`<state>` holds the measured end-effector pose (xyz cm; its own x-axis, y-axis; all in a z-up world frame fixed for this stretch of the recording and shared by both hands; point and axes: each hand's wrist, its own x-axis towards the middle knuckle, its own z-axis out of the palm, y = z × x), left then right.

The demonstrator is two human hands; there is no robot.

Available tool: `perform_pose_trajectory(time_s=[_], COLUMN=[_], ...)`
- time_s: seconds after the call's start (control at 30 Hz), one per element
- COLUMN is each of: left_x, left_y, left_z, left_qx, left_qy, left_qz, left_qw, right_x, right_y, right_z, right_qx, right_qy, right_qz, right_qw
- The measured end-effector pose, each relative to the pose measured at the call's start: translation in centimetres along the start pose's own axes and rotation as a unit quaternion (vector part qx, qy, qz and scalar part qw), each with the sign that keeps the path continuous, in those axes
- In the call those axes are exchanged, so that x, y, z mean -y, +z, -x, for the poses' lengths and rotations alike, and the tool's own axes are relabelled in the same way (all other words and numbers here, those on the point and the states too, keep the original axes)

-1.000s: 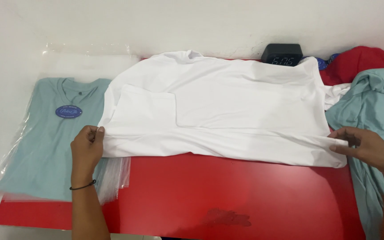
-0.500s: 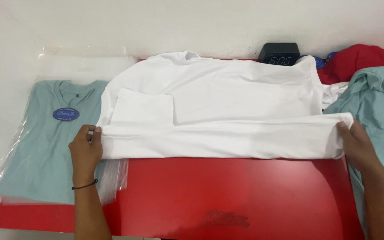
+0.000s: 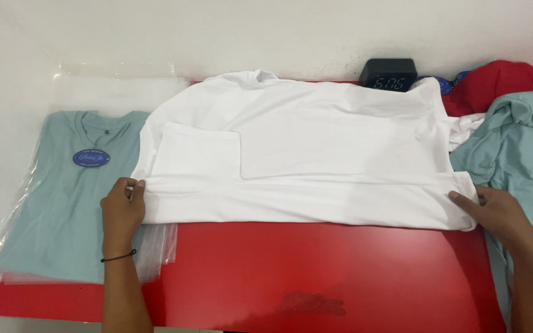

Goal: The person finishes smoothing a packaged blue shirt and then carefully folds a white t-shirt on a red workspace.

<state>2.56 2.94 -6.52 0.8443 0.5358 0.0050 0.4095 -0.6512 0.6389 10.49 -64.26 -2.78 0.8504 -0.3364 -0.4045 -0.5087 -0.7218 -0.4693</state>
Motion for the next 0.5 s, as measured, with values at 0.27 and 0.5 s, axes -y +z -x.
perform_pose_trajectory(time_s=[0.27, 0.5], left_x=[0.8, 0.4], left_y=[0.6, 0.4], left_z=[-0.7, -0.4], left_qx=[-0.033, -0.001], left_qy=[0.015, -0.011], left_qz=[-0.022, -0.058], left_qw=[0.999, 0.998], right_x=[-6.9, -7.5], right_y=[1.4, 2.6], right_z=[-5.3, -7.5], right_qx=[-0.113, -0.073], right_qy=[-0.166, -0.135], right_qz=[-0.285, 0.001], right_qw=[0.937, 0.988])
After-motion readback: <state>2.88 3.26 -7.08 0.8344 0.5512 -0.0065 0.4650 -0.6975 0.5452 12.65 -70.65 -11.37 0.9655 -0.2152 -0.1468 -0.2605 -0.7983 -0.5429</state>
